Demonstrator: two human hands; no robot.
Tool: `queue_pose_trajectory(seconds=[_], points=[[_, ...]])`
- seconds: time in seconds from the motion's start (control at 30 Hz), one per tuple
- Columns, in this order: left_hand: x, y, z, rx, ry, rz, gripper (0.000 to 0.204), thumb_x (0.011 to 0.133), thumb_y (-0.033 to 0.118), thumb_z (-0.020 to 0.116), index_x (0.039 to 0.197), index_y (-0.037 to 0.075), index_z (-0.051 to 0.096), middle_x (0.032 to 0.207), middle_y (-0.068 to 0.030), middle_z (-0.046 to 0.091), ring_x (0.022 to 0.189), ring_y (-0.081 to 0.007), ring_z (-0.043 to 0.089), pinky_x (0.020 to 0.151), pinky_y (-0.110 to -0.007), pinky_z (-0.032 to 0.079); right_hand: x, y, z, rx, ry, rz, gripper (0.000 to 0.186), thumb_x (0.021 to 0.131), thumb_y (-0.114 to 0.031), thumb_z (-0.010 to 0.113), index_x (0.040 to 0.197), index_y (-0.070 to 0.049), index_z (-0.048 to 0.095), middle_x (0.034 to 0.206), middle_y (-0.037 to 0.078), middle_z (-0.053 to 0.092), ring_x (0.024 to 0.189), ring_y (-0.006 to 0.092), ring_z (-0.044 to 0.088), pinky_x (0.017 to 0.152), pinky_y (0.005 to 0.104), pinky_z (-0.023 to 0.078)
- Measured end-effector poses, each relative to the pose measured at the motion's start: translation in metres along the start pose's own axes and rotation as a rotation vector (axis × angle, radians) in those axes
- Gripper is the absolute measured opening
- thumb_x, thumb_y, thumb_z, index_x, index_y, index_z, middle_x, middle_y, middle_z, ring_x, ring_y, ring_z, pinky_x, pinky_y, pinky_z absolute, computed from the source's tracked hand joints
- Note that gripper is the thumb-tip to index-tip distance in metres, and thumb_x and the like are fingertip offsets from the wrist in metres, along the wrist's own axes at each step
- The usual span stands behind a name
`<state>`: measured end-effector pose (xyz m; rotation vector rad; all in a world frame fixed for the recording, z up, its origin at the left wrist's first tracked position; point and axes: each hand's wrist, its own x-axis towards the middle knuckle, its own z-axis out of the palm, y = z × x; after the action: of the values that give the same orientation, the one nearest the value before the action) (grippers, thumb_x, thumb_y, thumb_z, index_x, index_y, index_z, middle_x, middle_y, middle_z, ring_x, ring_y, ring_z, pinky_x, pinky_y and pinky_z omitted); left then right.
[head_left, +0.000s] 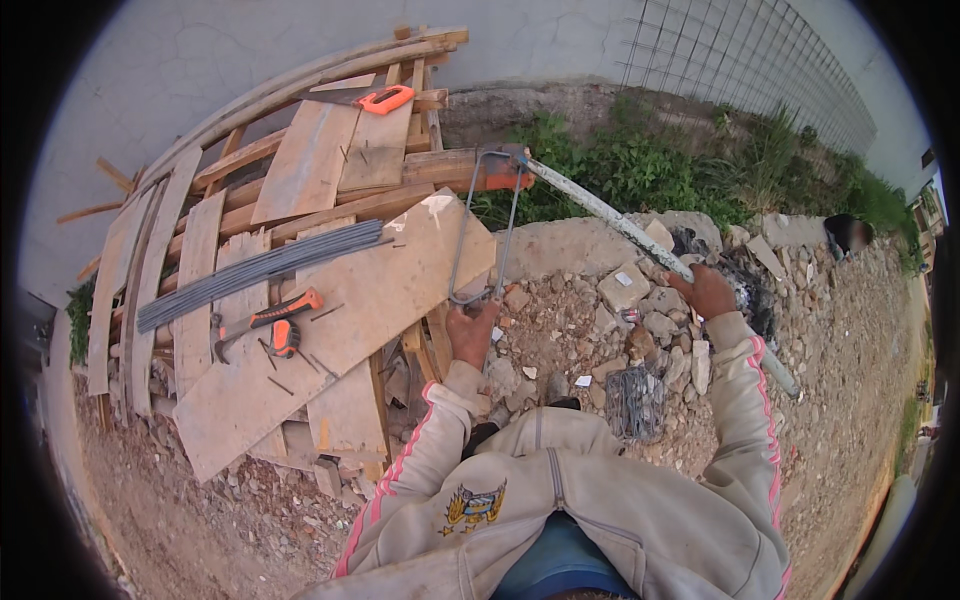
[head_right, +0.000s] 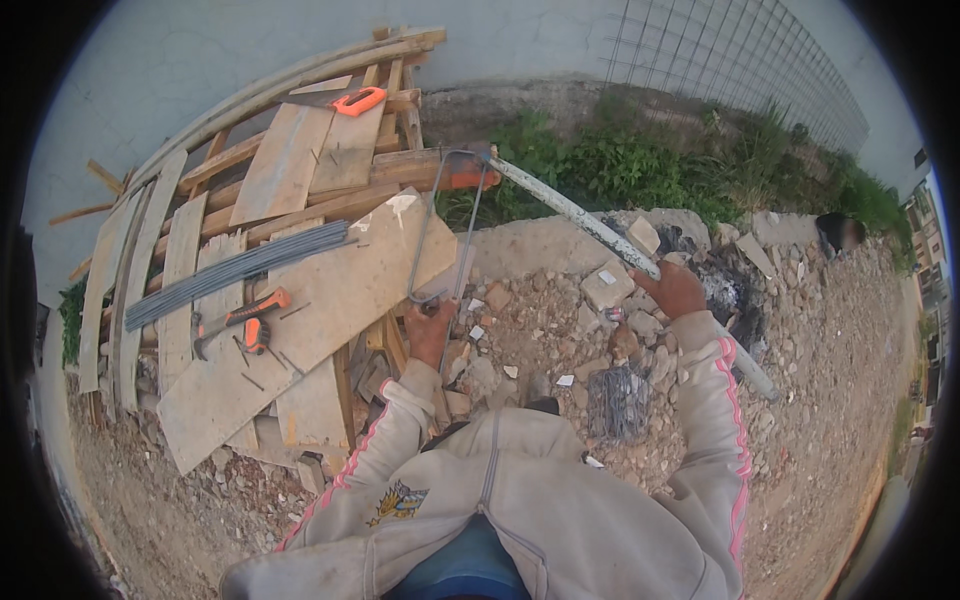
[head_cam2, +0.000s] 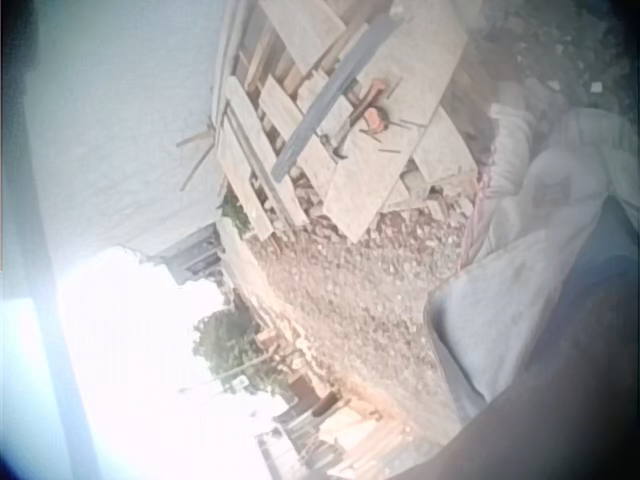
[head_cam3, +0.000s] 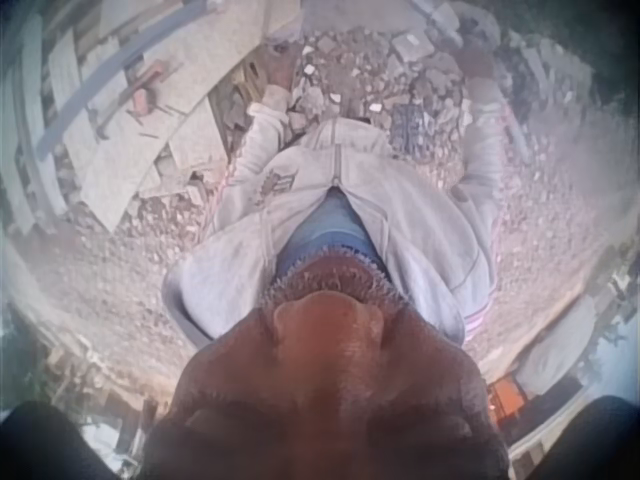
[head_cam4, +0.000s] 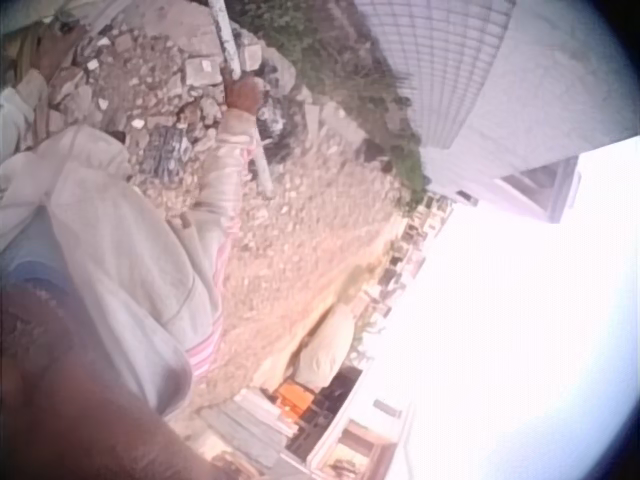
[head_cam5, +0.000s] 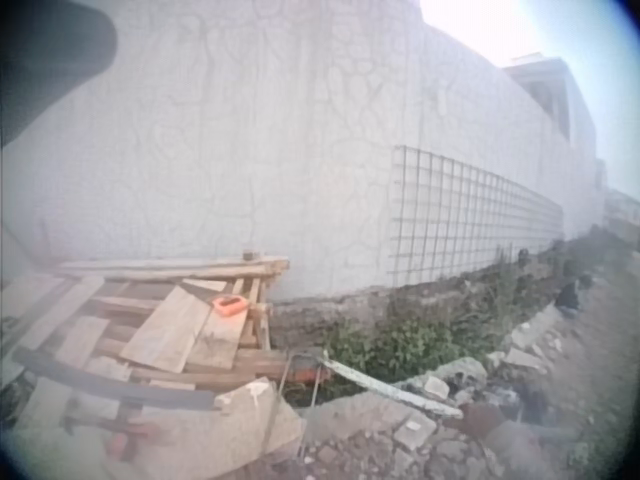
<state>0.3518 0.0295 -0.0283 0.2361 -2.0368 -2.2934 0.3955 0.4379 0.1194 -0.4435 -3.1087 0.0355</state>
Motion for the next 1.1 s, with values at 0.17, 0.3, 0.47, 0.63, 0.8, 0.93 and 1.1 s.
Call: queue_pose_trajectory(seconds=[0.17, 0.3, 0.47, 0.63, 0.8, 0.93, 1.1], points=[[-0.003, 0.003, 0.005, -0.020, 0.058, 0.061, 0.028, 0.079, 0.013, 0.081, 0.096, -0.004, 0.068, 0.090, -0.0048, 0.069, 0.079, -0.0138, 0.060, 0.074, -0.032, 0.050, -0.001, 0.002, 0.003, -0.014, 0.057, -0.025, 0.074, 0.088, -0.072, 0.061, 0.093, 0.001, 0.072, 0.083, 0.026, 0.071, 0.081, 0.0423, 0.071, 0.072, 0.0515, 0.057], [0.001, -0.005, 0.001, 0.018, 0.043, 0.064, 0.026, 0.079, 0.010, 0.080, 0.097, -0.004, 0.068, 0.091, -0.0056, 0.070, 0.080, -0.0130, 0.060, 0.074, -0.031, 0.051, -0.014, -0.011, 0.005, -0.028, 0.041, 0.027, 0.072, 0.088, -0.071, 0.061, 0.095, -0.001, 0.073, 0.083, 0.025, 0.071, 0.082, 0.0424, 0.071, 0.073, 0.0522, 0.057], [0.004, -0.019, 0.000, 0.019, 0.070, 0.100, 0.021, 0.080, 0.009, 0.080, 0.093, -0.001, 0.068, 0.085, -0.0039, 0.070, 0.074, -0.0120, 0.061, 0.068, -0.030, 0.050, -0.022, -0.018, 0.009, -0.021, 0.079, 0.043, 0.070, 0.088, -0.072, 0.060, 0.096, -0.004, 0.074, 0.081, 0.025, 0.071, 0.081, 0.0427, 0.072, 0.073, 0.0523, 0.057], [0.008, -0.024, -0.001, 0.020, 0.075, 0.125, 0.019, 0.080, 0.010, 0.080, 0.089, -0.001, 0.068, 0.080, -0.0030, 0.070, 0.071, -0.0111, 0.061, 0.065, -0.030, 0.050, -0.030, -0.019, 0.026, -0.086, 0.098, 0.067, 0.070, 0.088, -0.074, 0.059, 0.096, -0.005, 0.074, 0.077, 0.023, 0.070, 0.078, 0.0408, 0.072, 0.069, 0.0516, 0.057], [0.005, -0.011, -0.001, 0.037, 0.048, -0.042, 0.021, 0.080, 0.010, 0.079, 0.093, -0.003, 0.069, 0.080, -0.0023, 0.071, 0.073, -0.0103, 0.061, 0.067, -0.030, 0.050, -0.036, -0.019, 0.035, -0.087, 0.191, 0.025, 0.070, 0.087, -0.074, 0.060, 0.094, -0.006, 0.074, 0.075, 0.022, 0.070, 0.073, 0.0398, 0.071, 0.065, 0.0508, 0.057], [0.007, -0.021, -0.006, 0.083, 0.073, 0.073, 0.021, 0.082, 0.016, 0.080, 0.087, 0.000, 0.067, 0.086, -0.0087, 0.071, 0.062, -0.0114, 0.063, 0.049, -0.029, 0.048, -0.037, -0.022, 0.033, -0.081, 0.192, 0.030, 0.068, 0.086, -0.073, 0.061, 0.093, -0.006, 0.074, 0.074, 0.022, 0.069, 0.070, 0.0398, 0.070, 0.063, 0.0502, 0.056], [0.003, 0.016, -0.003, 0.013, 0.005, -0.061, 0.021, 0.082, 0.011, 0.079, 0.098, -0.001, 0.072, 0.085, -0.0014, 0.072, 0.074, -0.0088, 0.063, 0.067, -0.029, 0.051, -0.017, -0.001, 0.027, -0.019, 0.137, 0.011, 0.065, 0.083, -0.069, 0.070, 0.099, -0.006, 0.074, 0.078, 0.023, 0.070, 0.075, 0.0403, 0.071, 0.066, 0.0509, 0.057]])
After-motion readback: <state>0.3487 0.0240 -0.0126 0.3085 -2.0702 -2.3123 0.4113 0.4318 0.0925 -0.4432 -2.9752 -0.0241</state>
